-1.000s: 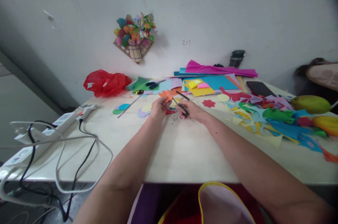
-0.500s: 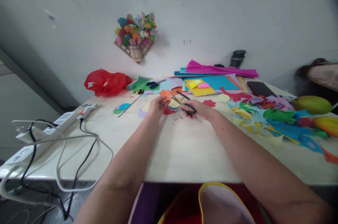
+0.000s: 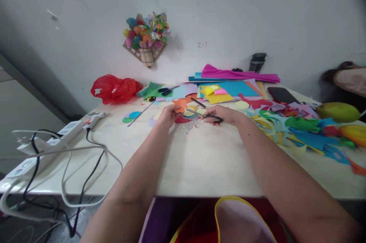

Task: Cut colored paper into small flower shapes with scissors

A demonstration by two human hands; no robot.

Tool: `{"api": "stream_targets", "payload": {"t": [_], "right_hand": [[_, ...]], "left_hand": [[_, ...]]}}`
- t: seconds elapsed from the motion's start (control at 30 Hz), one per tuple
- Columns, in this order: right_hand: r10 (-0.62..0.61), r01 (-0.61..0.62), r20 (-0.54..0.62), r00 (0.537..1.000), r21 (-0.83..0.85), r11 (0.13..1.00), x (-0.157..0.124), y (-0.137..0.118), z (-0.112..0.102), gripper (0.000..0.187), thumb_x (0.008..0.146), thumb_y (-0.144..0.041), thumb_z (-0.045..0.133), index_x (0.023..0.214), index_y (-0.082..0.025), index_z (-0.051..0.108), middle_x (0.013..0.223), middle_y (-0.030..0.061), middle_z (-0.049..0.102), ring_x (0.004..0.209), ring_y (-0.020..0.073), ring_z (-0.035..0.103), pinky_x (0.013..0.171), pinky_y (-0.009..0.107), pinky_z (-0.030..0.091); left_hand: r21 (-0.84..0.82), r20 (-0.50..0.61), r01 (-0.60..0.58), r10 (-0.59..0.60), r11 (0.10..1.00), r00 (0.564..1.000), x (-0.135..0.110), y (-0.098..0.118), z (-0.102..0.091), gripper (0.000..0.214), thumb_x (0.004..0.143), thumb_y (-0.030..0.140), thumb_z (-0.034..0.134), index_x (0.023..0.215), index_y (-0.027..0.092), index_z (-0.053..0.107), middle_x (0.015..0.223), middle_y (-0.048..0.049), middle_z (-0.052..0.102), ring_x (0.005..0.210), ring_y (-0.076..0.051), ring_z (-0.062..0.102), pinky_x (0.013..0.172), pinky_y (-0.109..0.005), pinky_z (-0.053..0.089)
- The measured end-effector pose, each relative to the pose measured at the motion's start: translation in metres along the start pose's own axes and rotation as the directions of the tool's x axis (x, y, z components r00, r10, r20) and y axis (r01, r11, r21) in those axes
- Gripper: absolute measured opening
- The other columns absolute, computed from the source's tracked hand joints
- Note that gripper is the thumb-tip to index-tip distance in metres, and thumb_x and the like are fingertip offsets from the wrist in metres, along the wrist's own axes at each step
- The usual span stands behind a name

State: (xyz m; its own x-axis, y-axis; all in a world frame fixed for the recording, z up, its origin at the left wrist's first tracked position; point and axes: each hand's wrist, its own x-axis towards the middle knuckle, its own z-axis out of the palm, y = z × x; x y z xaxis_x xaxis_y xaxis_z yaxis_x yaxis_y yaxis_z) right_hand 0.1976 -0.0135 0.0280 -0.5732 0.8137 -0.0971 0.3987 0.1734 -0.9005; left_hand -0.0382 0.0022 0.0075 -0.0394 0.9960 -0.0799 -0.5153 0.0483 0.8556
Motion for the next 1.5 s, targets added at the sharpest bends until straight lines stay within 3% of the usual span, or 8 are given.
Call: {"api": "stream_targets", "payload": {"t": [0.2, 0.53, 1.23, 1.5], "right_hand": [[0.000, 0.003, 0.035, 0.999, -0.093, 0.996, -0.0073, -0.0094, -0.0010, 0.030, 0.065, -0.041, 0.076, 0.075, -0.014, 0.067, 0.052, -0.0040, 0.052, 0.044, 0.0065, 0.042, 0.046, 0.022, 0.034], [0.052, -0.047, 0.055, 0.997, -0.086, 0.995, 0.0002, -0.0001, -0.0028, 0.039, 0.060, -0.042, 0.080, 0.086, -0.015, 0.071, 0.052, -0.0038, 0.055, 0.044, 0.0066, 0.044, 0.044, 0.021, 0.033], [0.070, -0.066, 0.069, 0.995, -0.064, 0.996, -0.0003, -0.0018, 0.0000, 0.041, 0.059, -0.043, 0.081, 0.087, -0.015, 0.071, 0.052, -0.0045, 0.055, 0.044, 0.0063, 0.044, 0.045, 0.021, 0.033], [0.085, -0.078, 0.077, 0.993, -0.090, 0.993, -0.0002, -0.0042, 0.0007, 0.047, 0.059, -0.046, 0.081, 0.092, -0.014, 0.071, 0.053, -0.0046, 0.055, 0.046, 0.0066, 0.045, 0.047, 0.021, 0.034]], "left_hand": [[0.065, 0.048, 0.043, -0.046, 0.997, 0.998, 0.0003, -0.0012, -0.0027, 0.020, 0.063, 0.005, 0.058, 0.079, 0.012, 0.067, 0.076, -0.0071, 0.072, 0.066, -0.017, 0.067, 0.062, -0.025, 0.055], [0.149, 0.079, 0.146, -0.159, 0.978, 0.984, -0.0027, -0.0024, -0.0006, 0.019, 0.061, 0.002, 0.059, 0.075, 0.013, 0.065, 0.069, -0.0068, 0.069, 0.059, -0.020, 0.067, 0.072, -0.038, 0.059], [0.198, 0.086, 0.144, -0.164, 0.969, 0.983, 0.0015, -0.0042, -0.0031, 0.013, 0.057, 0.006, 0.060, 0.066, 0.015, 0.059, 0.063, -0.0047, 0.065, 0.052, -0.016, 0.062, 0.064, -0.036, 0.060], [0.246, 0.112, 0.162, -0.194, 0.956, 0.975, 0.0008, -0.0029, -0.0026, 0.016, 0.059, 0.006, 0.058, 0.073, 0.012, 0.061, 0.073, -0.0071, 0.068, 0.059, -0.019, 0.066, 0.069, -0.040, 0.059]]}}
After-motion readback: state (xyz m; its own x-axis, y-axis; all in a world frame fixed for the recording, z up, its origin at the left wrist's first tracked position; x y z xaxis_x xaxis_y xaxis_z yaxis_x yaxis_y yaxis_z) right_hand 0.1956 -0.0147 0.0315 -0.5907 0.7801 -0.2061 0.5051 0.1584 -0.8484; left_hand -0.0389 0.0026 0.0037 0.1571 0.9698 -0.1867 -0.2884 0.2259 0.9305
